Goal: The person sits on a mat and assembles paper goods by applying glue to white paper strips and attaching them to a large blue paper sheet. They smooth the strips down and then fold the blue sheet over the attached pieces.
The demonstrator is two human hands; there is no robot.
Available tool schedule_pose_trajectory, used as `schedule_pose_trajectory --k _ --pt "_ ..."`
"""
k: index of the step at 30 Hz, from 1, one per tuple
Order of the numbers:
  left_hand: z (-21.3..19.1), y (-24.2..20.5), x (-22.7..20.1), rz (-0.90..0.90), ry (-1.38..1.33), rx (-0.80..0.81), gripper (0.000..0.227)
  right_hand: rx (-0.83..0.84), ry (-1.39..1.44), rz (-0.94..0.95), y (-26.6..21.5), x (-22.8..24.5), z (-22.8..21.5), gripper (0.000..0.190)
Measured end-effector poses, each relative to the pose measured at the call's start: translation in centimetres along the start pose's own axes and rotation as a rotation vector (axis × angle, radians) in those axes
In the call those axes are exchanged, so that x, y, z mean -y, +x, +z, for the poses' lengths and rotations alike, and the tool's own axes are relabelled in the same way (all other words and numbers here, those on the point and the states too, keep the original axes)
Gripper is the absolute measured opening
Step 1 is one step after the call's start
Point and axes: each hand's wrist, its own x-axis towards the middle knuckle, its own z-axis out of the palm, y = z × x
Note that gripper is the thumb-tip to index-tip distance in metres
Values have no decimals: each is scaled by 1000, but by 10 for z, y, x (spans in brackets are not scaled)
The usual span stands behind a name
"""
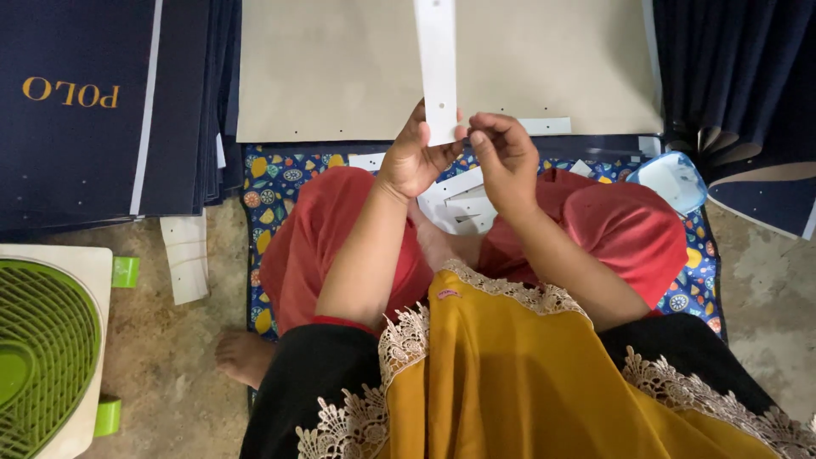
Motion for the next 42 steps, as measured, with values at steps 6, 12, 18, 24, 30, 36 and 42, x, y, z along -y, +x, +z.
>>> schedule_pose_trajectory --k 6,12,18,24,30,36,42 --pt "22 -16 -35 -7 100 -324 59 62 -158 -62 42 35 -17 48" --pt "-15 -39 -85 -61 311 -506 34 176 -341 96 79 -4 -30 54" --pt "-24 -65 -159 -199 589 -630 34 235 -270 180 88 -71 3 33" --pt "-54 -73 -216 -141 947 -702 62 224 -192 498 94 -115 66 9" --pt "-213 -106 -200 830 1355 -1382 48 95 6 917 94 -209 129 14" --pt "-233 -127 -198 840 1951 -1493 26 71 -111 1157 80 -215 174 15" --pt "-211 -107 -201 628 2298 -1217 18 86 -116 1153 62 -268 167 17"
